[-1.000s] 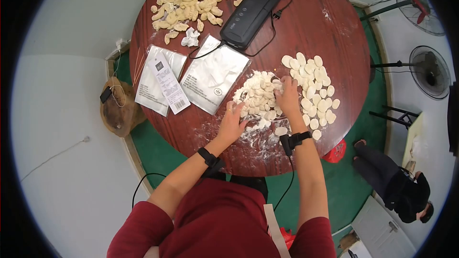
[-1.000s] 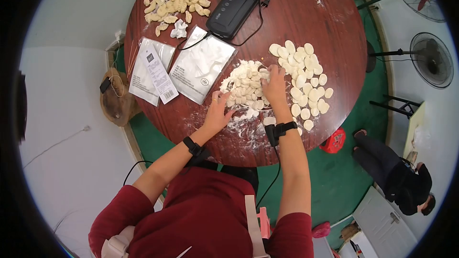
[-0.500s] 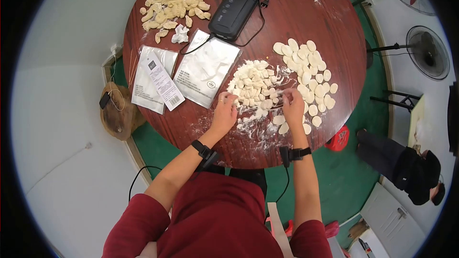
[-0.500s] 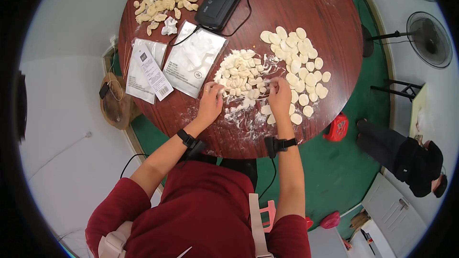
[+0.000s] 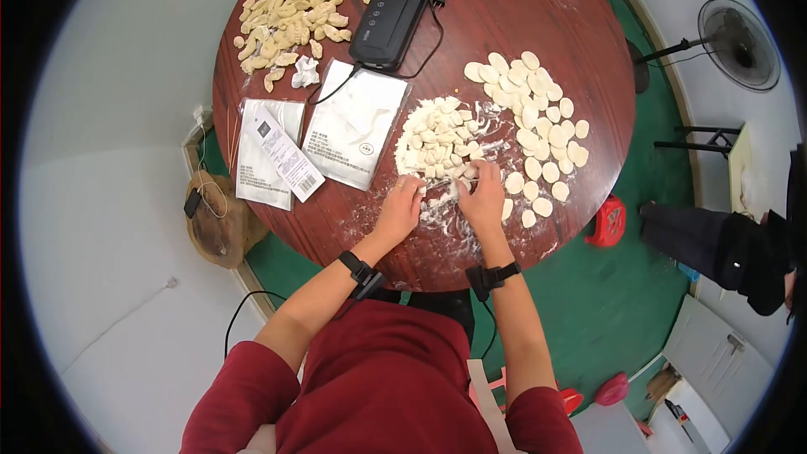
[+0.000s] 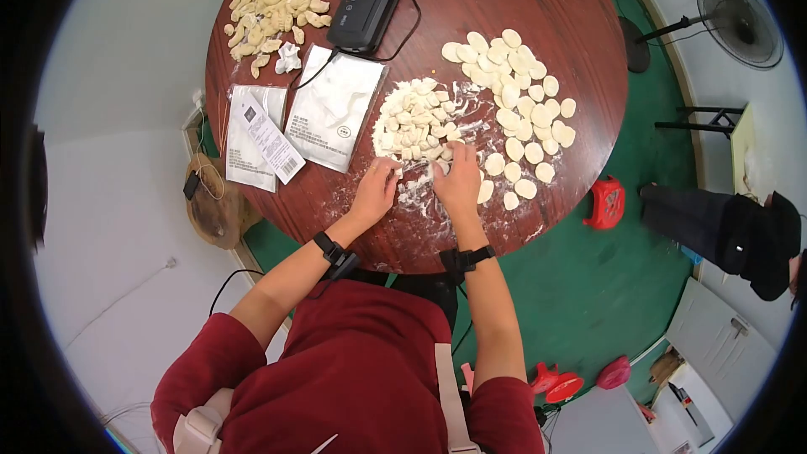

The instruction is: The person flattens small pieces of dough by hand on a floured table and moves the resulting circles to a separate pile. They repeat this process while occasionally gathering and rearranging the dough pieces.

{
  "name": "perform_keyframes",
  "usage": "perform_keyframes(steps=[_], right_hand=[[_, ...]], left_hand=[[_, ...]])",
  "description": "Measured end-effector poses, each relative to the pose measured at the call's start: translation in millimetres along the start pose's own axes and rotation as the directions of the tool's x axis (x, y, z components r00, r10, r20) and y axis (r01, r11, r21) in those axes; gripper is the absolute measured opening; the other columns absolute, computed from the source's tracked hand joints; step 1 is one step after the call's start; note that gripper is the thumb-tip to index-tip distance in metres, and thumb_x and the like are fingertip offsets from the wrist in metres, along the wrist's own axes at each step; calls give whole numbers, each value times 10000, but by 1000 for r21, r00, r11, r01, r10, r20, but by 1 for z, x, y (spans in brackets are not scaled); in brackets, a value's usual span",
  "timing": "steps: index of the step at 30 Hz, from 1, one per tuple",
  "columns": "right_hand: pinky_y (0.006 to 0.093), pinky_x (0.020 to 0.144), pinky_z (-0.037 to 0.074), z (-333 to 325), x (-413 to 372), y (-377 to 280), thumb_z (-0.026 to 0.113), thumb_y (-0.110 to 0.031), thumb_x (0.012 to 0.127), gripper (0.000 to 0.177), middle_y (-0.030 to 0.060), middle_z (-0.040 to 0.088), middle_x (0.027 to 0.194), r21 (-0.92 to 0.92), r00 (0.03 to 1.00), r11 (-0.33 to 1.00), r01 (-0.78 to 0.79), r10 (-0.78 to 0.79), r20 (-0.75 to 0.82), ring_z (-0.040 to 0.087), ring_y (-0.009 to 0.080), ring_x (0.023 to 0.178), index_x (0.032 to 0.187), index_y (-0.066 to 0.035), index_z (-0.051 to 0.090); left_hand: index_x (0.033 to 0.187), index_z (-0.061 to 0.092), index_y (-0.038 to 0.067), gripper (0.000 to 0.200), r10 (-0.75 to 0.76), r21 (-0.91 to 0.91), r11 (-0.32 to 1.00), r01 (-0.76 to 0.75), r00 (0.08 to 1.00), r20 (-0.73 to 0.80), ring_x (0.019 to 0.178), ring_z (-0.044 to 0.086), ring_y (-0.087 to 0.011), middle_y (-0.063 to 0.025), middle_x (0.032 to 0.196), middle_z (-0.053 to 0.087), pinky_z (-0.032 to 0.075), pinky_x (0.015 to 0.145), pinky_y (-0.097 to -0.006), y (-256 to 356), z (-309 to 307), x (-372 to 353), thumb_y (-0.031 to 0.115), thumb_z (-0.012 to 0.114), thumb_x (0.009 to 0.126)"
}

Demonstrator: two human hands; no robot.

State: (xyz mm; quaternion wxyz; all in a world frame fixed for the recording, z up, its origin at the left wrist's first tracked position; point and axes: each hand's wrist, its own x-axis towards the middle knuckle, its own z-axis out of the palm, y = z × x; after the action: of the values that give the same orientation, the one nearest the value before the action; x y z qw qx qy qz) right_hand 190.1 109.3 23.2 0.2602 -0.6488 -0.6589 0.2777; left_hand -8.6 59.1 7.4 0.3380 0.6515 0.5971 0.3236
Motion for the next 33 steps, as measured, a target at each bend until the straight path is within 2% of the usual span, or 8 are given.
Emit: perform_keyframes(steps=[5, 7, 11, 16, 24, 27, 29, 33], right_hand=[[477, 791, 505, 12, -5, -1, 819, -131, 798, 354, 160, 557, 1077, -98, 1000, 995, 27, -27, -1, 622, 396, 946, 1106, -72, 656], [471, 770, 502, 13, -7, 0, 808, -130, 811, 311, 152, 562, 1071, -86, 994, 990, 110, -112, -16, 623, 393, 926, 1074, -57, 658], [474, 738, 503, 7, -25, 1, 787, -161, 842, 234, 138, 604, 961, -7, 993, 995, 96, -96, 65, 633, 379, 870, 995, -62, 642], [461, 717, 518, -16, -67, 13, 773, -157, 853, 220, 135, 609, 939, 34, 981, 999, 29, -35, 192, 639, 383, 866, 1001, -71, 634], [480, 719, 519, -25, -120, 29, 762, -141, 871, 236, 156, 605, 971, -15, 986, 1000, 13, -10, 168, 633, 407, 888, 1037, -56, 616], [476, 726, 505, -28, -117, 25, 711, -128, 924, 154, 164, 608, 946, 34, 990, 996, -79, 75, 116, 626, 409, 880, 1005, -35, 618], [462, 753, 492, -22, -106, 37, 664, -132, 970, 118, 172, 606, 916, 18, 952, 991, -132, 132, -274, 608, 404, 871, 979, -21, 623], [479, 865, 453, -9, -78, 42, 652, -140, 964, 153, 149, 601, 1022, -220, 940, 969, -111, 30, -340, 578, 366, 998, 1091, -57, 630]], left_hand=[[1156, 564, 3, 254, -19, -52, 999, 17, 999, -29, 952, 661, -359, -188, 1053, 641, 530, 836, -408, 4, 5, 2, -70, 591, 914], [1156, 581, -14, 252, -199, -231, 951, 205, 979, 50, 929, 693, -317, -172, 1047, 678, 535, 826, -389, 9, -1, 4, -85, 587, 914], [1156, 617, -8, 248, -214, -221, 945, 243, 966, 146, 947, 705, -288, -167, 1043, 698, 540, 822, -379, 2, -14, 5, -78, 591, 919], [1086, 634, 22, 177, -62, -116, 989, 86, 978, 198, 900, 646, -360, -179, 962, 651, 511, 806, -435, -5, -28, 3, -5, 626, 911], [967, 586, 25, 84, 83, 181, 972, -146, 945, 317, 931, 593, -420, -195, 933, 597, 487, 820, -502, -10, -27, -17, 32, 635, 899], [986, 581, 25, 107, 115, 217, 961, -171, 962, 247, 921, 579, -417, -190, 931, 580, 475, 817, -494, -11, -21, -17, 21, 639, 896], [1001, 581, 19, 123, 132, 258, 949, -182, 971, 201, 935, 575, -410, -189, 949, 575, 474, 829, -492, -6, -19, -12, 22, 643, 895], [1147, 596, 38, 247, 221, 337, 913, -228, 974, 59, 1106, 530, -404, -186, 1159, 550, 445, 947, -521, 12, -4, 4, 82, 669, 915]])
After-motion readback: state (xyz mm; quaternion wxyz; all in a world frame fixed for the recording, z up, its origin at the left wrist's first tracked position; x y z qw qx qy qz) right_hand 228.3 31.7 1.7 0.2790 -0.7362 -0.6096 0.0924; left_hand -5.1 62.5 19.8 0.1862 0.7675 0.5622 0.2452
